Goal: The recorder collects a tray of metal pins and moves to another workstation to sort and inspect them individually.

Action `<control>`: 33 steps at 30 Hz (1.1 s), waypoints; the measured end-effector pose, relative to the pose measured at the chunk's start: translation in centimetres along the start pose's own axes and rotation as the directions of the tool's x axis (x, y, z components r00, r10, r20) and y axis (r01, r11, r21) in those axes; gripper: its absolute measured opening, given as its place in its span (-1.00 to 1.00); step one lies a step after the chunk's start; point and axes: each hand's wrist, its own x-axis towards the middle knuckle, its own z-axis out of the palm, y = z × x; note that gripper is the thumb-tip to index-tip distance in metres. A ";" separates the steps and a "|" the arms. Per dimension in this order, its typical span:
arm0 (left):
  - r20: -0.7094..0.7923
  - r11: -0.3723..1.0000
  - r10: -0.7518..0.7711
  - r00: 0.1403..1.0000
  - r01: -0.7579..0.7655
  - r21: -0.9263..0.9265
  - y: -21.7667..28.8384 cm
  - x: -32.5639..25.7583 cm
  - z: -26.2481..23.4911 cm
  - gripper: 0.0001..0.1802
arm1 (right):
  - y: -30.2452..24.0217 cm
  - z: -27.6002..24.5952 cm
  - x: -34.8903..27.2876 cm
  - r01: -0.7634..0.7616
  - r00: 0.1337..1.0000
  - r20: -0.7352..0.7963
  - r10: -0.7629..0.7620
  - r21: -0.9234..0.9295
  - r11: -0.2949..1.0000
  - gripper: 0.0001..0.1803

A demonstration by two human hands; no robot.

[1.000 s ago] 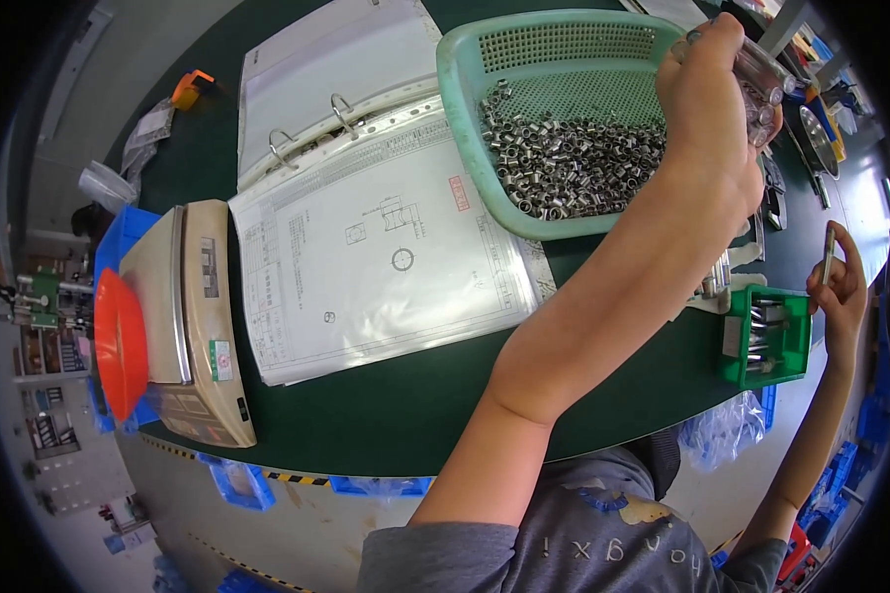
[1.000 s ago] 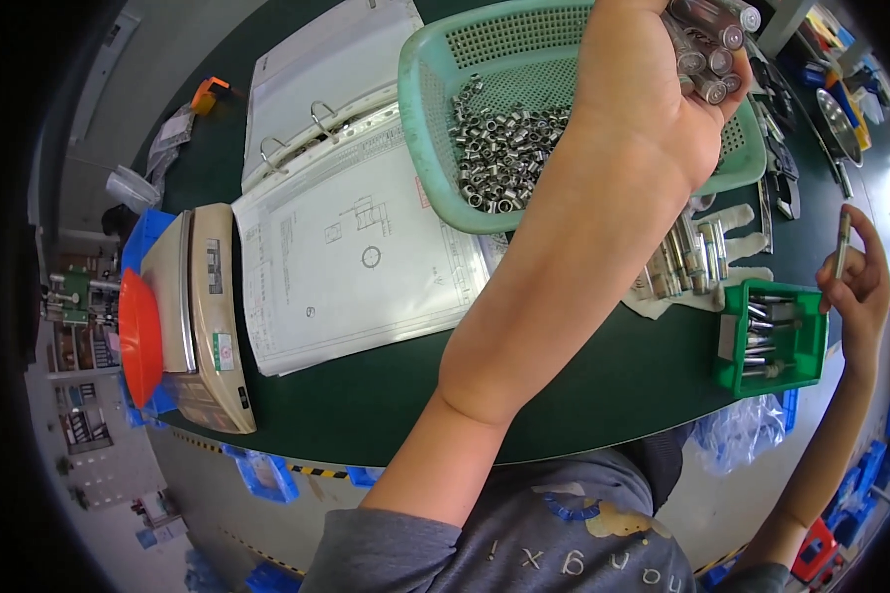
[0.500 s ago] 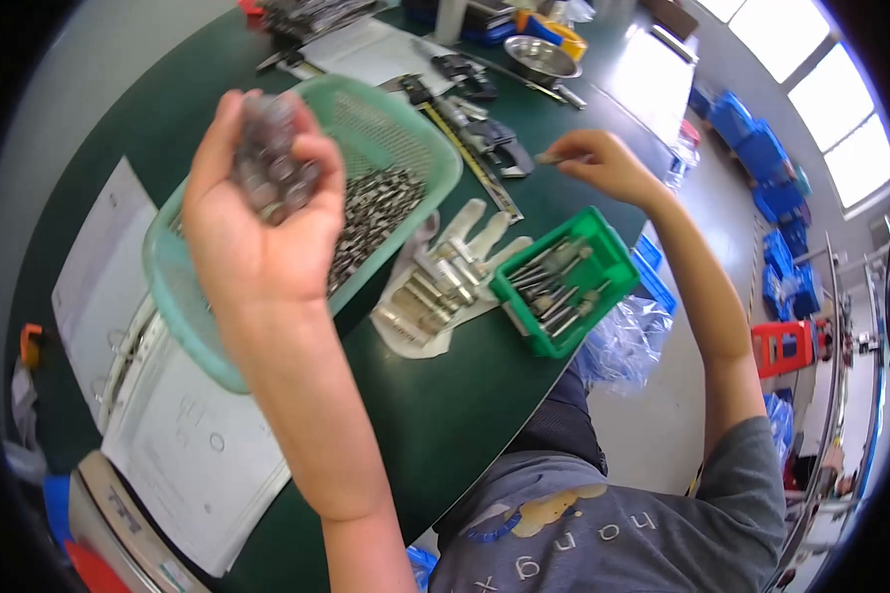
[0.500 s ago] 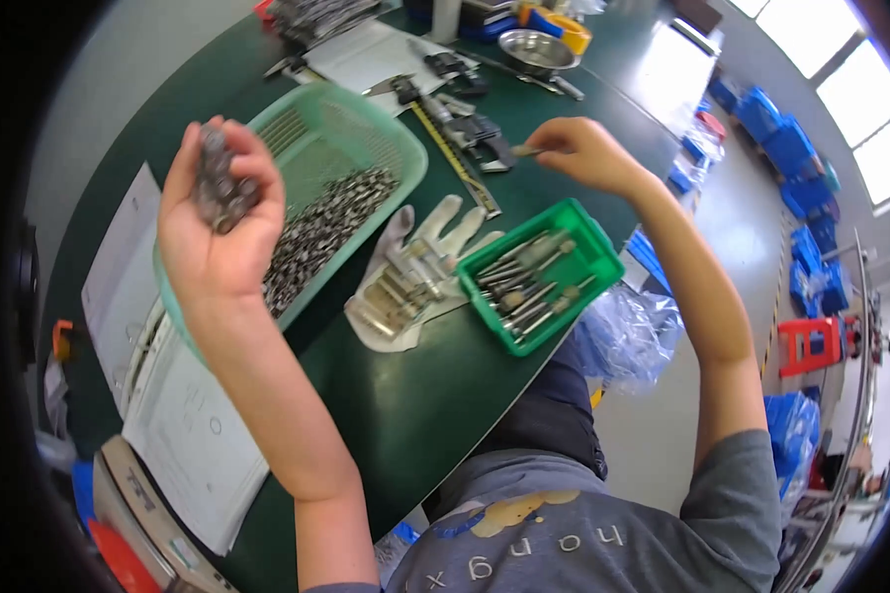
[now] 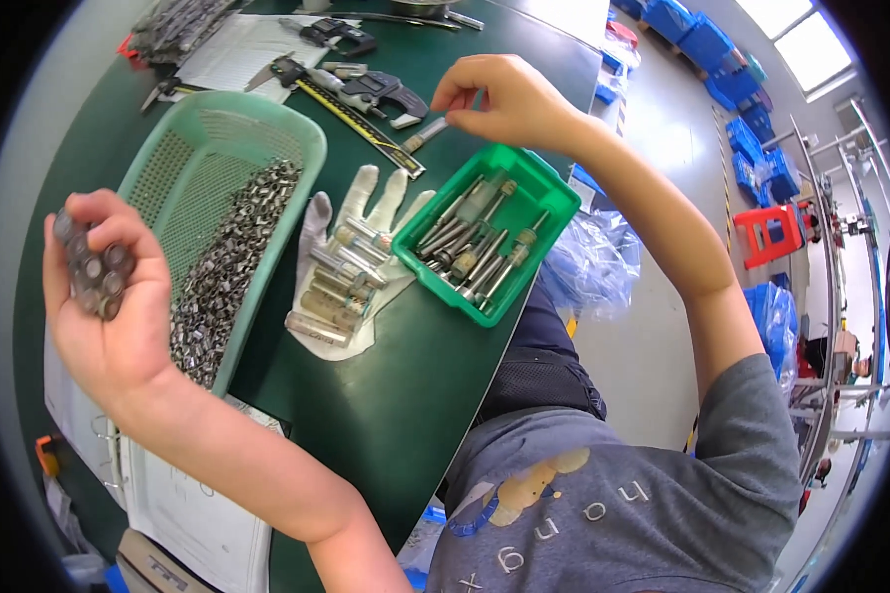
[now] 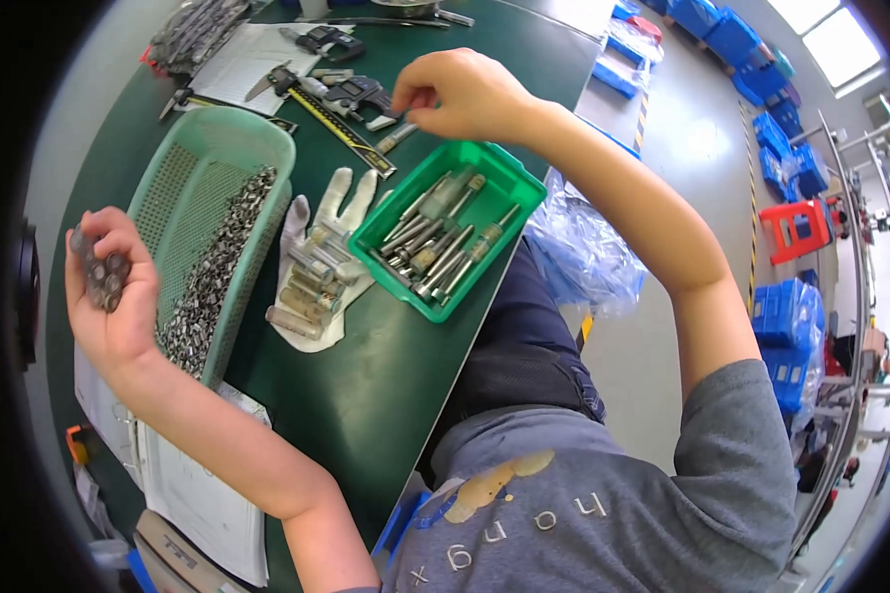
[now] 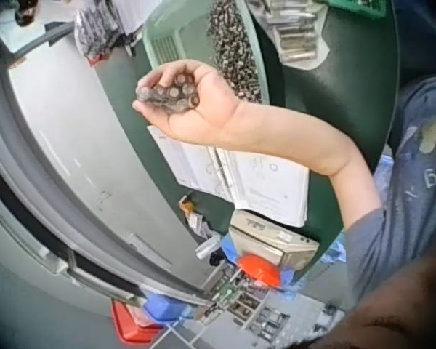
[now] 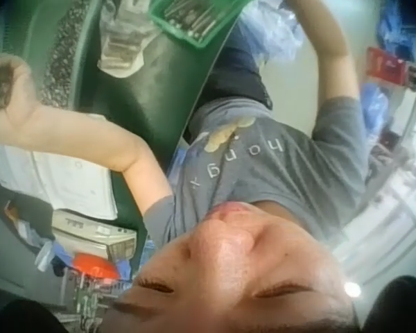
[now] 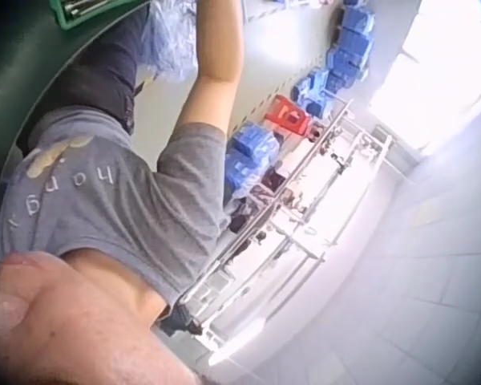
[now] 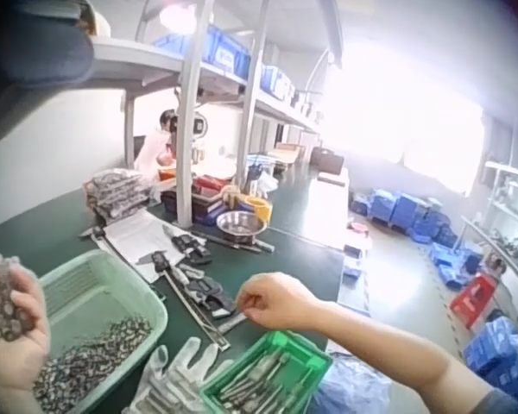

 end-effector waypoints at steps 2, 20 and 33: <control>-0.020 1.000 0.024 1.000 -0.024 0.009 0.1 0.1 -0.2 -0.80 | -2.1 -0.4 -1.8 0.116 0.991 0.051 -0.126 0.161 0.980 -0.85; -0.075 0.998 0.023 0.997 -0.019 0.053 -1.4 0.2 0.1 -0.80 | -5.2 0.4 -5.1 0.367 0.808 0.436 -0.397 0.155 0.917 -0.73; -0.065 0.992 0.098 0.993 -0.092 0.084 -1.3 0.1 -0.1 -0.78 | -2.6 -2.7 -7.7 -0.055 0.996 0.091 -0.015 0.713 0.699 -0.74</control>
